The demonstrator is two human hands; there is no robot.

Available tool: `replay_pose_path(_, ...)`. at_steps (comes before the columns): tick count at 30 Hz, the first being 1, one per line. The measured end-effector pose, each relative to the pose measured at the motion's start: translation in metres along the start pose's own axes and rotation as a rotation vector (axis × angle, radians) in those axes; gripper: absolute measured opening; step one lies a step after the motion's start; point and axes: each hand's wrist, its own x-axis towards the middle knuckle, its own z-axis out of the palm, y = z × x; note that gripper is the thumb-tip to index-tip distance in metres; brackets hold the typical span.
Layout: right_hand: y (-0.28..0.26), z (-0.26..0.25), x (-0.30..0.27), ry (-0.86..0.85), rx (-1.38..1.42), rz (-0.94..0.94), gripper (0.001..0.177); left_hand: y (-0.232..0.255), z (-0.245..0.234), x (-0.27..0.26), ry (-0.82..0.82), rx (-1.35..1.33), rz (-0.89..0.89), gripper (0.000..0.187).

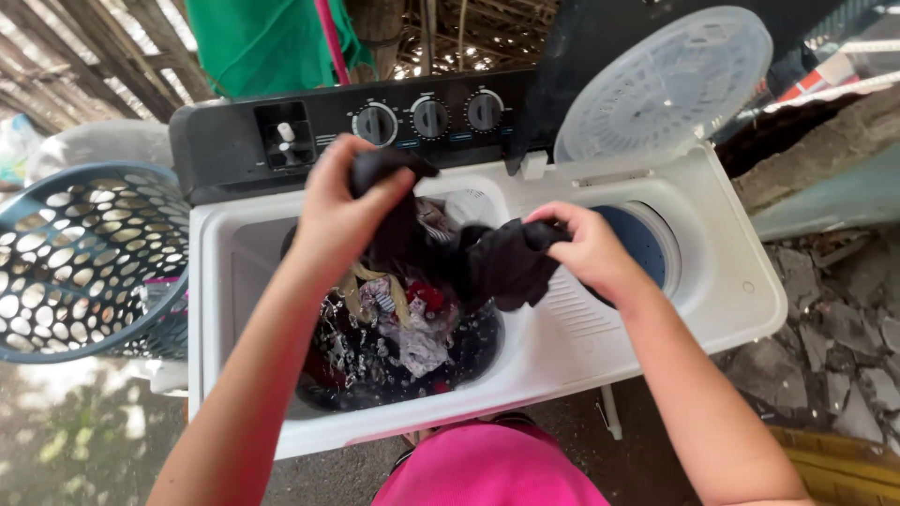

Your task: Wash and rinse clothes in a twin-tub washing machine.

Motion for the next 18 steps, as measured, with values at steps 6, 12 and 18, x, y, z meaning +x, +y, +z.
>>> replay_pose_path(6,0.009,-0.057,-0.006,0.095,0.312,-0.024,0.034,0.047,-0.018,0.029,0.105,-0.097,0.193,0.023)
replay_pose_path(12,-0.008,0.015,0.009,-0.317,-0.277,-0.089,0.121,0.09,0.026,0.044,0.069,-0.726,0.185,0.029)
replay_pose_path(18,0.049,0.114,0.048,-0.27,-0.001,-0.209,0.095,0.065,0.047,0.042,0.141,-1.002,-0.126,0.044)
